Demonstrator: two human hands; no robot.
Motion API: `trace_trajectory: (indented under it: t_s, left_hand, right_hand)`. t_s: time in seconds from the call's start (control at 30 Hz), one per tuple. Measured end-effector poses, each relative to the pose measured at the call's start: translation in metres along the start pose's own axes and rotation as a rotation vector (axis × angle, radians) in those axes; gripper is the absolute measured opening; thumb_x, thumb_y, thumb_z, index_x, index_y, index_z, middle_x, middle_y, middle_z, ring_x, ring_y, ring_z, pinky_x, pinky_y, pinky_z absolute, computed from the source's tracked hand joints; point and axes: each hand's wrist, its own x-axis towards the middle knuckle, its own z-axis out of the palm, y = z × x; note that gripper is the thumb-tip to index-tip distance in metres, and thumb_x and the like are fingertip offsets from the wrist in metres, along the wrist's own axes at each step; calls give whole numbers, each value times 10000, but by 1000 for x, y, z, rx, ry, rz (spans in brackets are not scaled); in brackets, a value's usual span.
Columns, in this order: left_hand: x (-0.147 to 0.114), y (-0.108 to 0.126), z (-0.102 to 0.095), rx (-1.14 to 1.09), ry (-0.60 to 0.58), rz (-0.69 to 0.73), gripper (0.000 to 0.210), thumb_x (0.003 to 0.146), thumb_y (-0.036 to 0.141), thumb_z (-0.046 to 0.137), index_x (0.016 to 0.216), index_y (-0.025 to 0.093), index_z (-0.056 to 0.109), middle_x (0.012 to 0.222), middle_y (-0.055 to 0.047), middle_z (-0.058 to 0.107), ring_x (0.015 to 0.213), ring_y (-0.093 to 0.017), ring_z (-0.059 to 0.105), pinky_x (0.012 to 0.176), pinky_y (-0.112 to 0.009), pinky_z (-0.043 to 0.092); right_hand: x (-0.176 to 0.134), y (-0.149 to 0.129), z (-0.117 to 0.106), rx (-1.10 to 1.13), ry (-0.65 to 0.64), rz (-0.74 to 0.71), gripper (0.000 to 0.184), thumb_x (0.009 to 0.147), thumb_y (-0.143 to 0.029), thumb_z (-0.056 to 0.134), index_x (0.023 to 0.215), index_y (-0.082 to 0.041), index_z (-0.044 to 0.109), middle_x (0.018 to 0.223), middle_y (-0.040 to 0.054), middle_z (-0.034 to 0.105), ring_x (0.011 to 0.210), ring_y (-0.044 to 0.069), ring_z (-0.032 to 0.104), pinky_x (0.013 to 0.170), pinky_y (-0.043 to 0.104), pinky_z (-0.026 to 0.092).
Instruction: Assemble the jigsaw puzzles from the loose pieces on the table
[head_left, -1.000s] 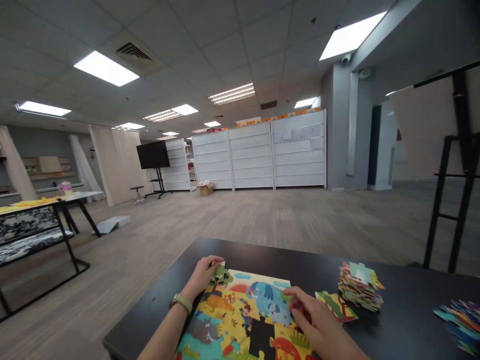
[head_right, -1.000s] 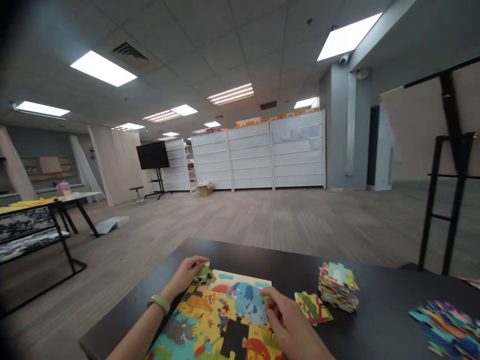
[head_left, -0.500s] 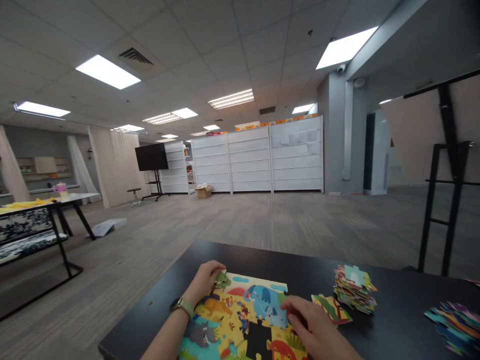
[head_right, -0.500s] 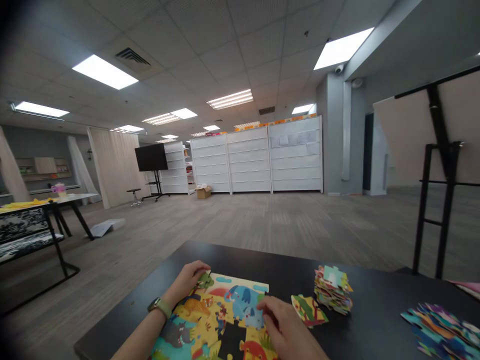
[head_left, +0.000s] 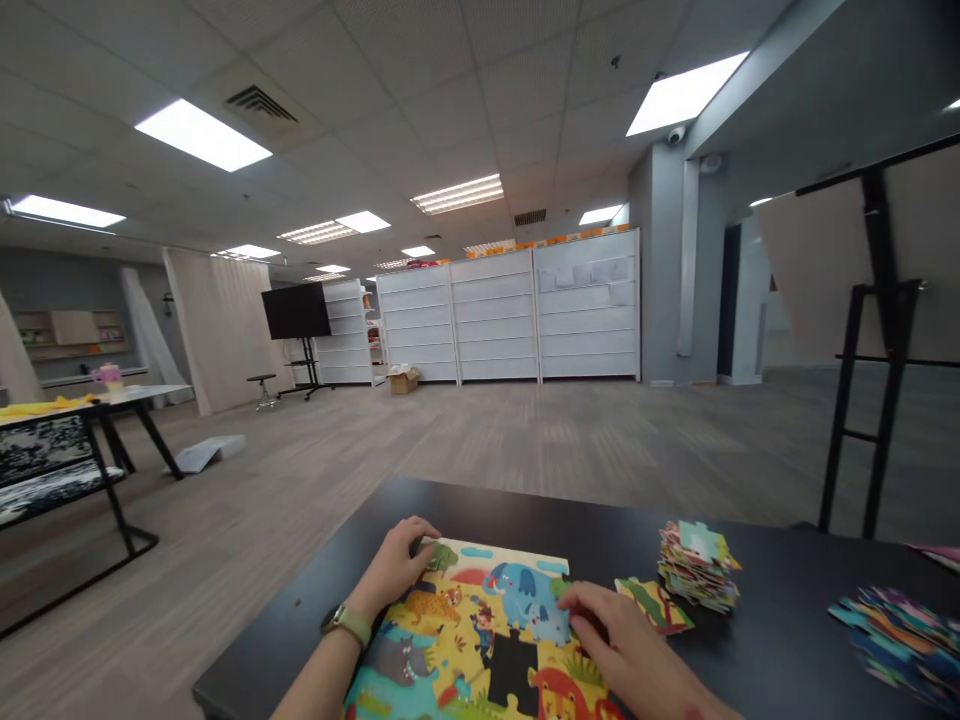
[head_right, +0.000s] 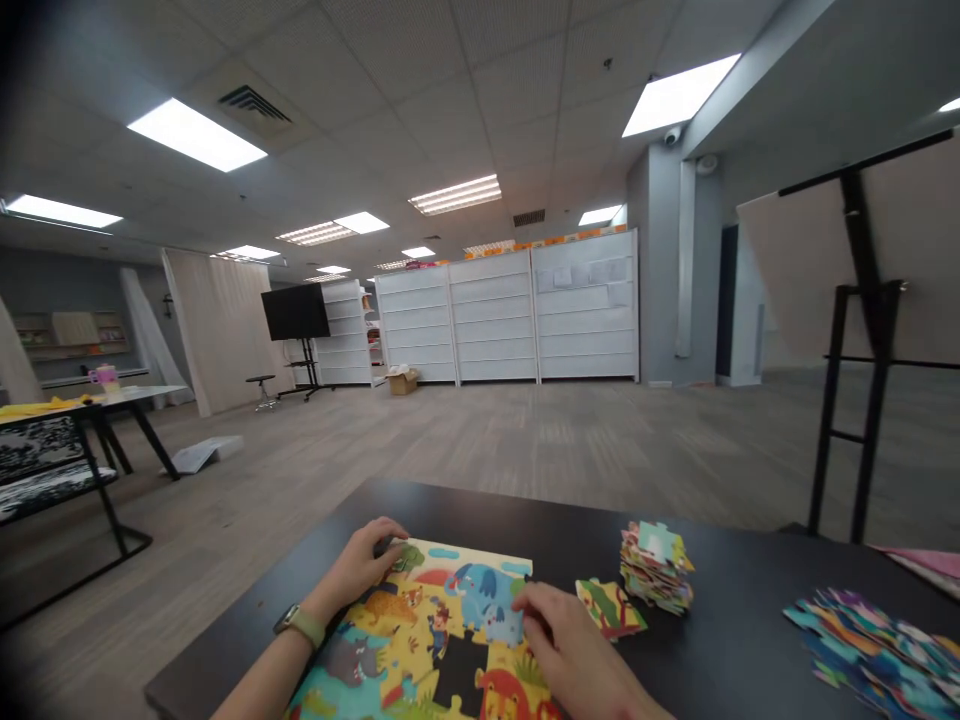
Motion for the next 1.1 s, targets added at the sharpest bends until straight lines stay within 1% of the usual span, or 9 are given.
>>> trace_trajectory:
  t_s: [0.17,0.43,0.5,0.57,0.67,0.8,0.93,1.0,1.1]
  left_hand:
    - [-5,4,-2,3,-52,-40,118,825,306,682,843,227,767,1007,-50,712,960,-234,640,909,-330,464]
    - [-7,49,-25,72,-108,-124,311,941,401,480,869,190,697,959,-65,678,943,-233,605,866,-332,438]
    - [-20,65,-33,96,-230,-164,284,827,482,649,843,201,685,866,-23,665,828,-217,610,746,-292,442]
    - [-34,80,-36,125,-360,-212,465,571,509,857,888,215,687,886,1,666,799,-222,607,677,-272,426]
    - [-49,97,-33,189,-475,-288,605,380,412,938,883,210,670,933,-13,655,832,-257,591,674,-289,400]
    - [-47,108,-26,203,-550,-334,498,457,316,894,870,215,637,955,-3,638,868,-247,576,675,-282,379]
    - [-42,110,-26,154,-600,-333,661,463,219,864,1069,211,601,934,25,605,809,-200,574,638,-249,396]
    - [-39,111,-26,55,-578,-318,750,467,182,842,1174,225,592,925,33,583,808,-194,565,659,-247,414]
    - [-33,118,-20,-250,-462,-291,485,553,216,793,1026,216,684,843,26,568,797,-197,543,702,-267,428]
  right_hand:
    - [1,0,1,13,-13,-8,232,941,-286,440,963,-235,665,965,47,722,919,233,660,830,320,475]
    - [2,4,1,24,-14,-12,265,949,-239,388,959,-230,653,930,43,710,873,220,660,805,327,476]
    - [2,3,1,17,-12,-16,271,946,-225,379,950,-230,650,902,39,706,846,216,658,784,322,473]
    - [2,2,2,17,-7,-25,263,941,-224,388,951,-231,650,913,40,708,848,216,657,781,321,470]
    - [2,2,2,39,7,-40,247,933,-229,408,942,-232,656,924,39,713,851,216,657,785,319,466]
    - [4,8,-3,105,82,-11,226,909,-235,444,907,-232,670,833,24,702,763,205,650,708,304,460]
    - [9,24,-16,269,233,57,217,878,-218,437,897,-214,653,774,9,663,659,171,631,644,283,461]
    - [13,33,-22,285,301,92,221,872,-215,418,904,-203,637,779,13,654,651,164,626,635,281,462]
    - [14,36,-27,289,336,122,209,869,-232,424,890,-195,628,762,15,642,636,159,611,597,272,444]
